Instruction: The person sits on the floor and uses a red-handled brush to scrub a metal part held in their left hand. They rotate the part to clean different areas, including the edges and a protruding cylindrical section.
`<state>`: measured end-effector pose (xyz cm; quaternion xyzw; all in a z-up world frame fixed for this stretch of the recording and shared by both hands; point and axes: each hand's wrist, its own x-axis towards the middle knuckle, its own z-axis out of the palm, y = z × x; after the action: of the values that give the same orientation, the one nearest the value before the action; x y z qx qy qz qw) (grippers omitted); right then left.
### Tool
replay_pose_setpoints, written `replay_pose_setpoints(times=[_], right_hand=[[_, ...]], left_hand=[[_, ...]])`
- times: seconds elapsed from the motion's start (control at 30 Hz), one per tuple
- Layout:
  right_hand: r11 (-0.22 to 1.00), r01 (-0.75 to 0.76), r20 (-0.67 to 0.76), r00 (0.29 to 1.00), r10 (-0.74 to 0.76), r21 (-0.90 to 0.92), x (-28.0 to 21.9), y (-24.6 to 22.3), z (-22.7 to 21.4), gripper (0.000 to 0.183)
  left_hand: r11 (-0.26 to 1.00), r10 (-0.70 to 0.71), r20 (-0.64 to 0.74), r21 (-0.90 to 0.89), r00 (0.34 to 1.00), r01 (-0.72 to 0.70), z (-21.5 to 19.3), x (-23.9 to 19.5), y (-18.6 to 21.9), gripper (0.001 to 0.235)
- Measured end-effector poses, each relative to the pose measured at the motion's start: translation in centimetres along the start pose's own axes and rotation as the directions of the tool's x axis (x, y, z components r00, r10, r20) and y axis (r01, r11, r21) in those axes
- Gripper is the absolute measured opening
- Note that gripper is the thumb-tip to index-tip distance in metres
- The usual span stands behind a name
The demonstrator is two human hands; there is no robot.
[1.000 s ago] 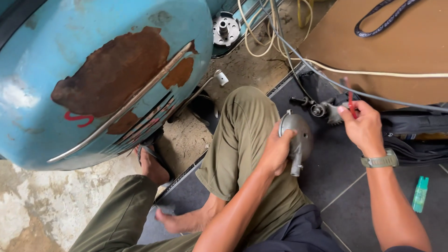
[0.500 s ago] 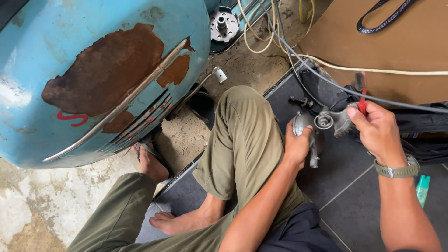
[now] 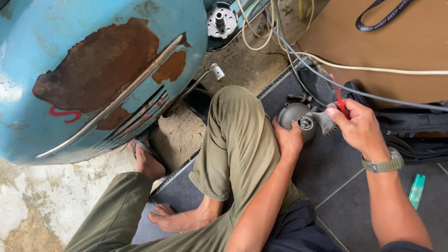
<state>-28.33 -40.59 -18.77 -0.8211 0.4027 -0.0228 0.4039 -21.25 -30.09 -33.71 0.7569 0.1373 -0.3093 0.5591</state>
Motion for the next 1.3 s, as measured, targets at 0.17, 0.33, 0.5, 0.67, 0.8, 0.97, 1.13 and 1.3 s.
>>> replay_pose_setpoints(times=[0.17, 0.33, 0.5, 0.67, 0.8, 0.97, 1.13, 1.3], right_hand=[[1.0, 0.004, 0.005, 1.0, -0.005, 0.007, -0.4, -0.3, -0.8, 0.035], [1.0, -0.018, 0.012, 1.0, 0.019, -0.022, -0.5, 0.1, -1.4, 0.034], [0.998, -0.018, -0.002, 1.0, 0.018, -0.06, -0.4, 0.5, -2.2, 0.026], [0.999, -0.032, 0.005, 0.999, 0.033, -0.032, -0.7, 0.0, -2.7, 0.026], [0.997, 0.031, 0.015, 0.999, -0.03, -0.075, -0.7, -0.5, -2.8, 0.029], [0.998, 0.055, 0.035, 0.998, -0.054, -0.031, -0.8, -1.9, -2.9, 0.028], [0.979, 0.191, 0.052, 0.981, -0.188, -0.075, -0.9, -3.4, -4.2, 0.036], [0.957, 0.279, 0.082, 0.958, -0.273, -0.076, -1.2, -6.0, -4.9, 0.03]], left_hand=[[0.983, 0.091, 0.03, 0.156, 0.995, -0.095, 0.6, 0.2, -1.8, 0.084], [0.956, -0.018, 0.137, 0.292, 0.99, -0.023, 0.0, -1.3, 0.0, 0.096], [0.94, 0.125, 0.179, 0.294, 0.976, -0.174, -0.7, -2.5, 0.7, 0.102], [0.967, -0.042, 0.227, 0.255, 0.973, -0.018, -1.8, -3.1, 3.4, 0.1], [0.958, -0.157, 0.241, 0.272, 0.958, 0.089, -2.7, -3.1, 5.5, 0.099], [0.971, -0.198, 0.26, 0.183, 0.945, 0.153, -4.0, -3.5, 7.0, 0.094], [0.971, -0.238, 0.289, 0.066, 0.927, 0.229, -5.5, -5.0, 8.6, 0.083], [0.882, -0.013, 0.593, -0.372, 0.805, 0.289, -6.9, -6.4, 10.5, 0.074]])
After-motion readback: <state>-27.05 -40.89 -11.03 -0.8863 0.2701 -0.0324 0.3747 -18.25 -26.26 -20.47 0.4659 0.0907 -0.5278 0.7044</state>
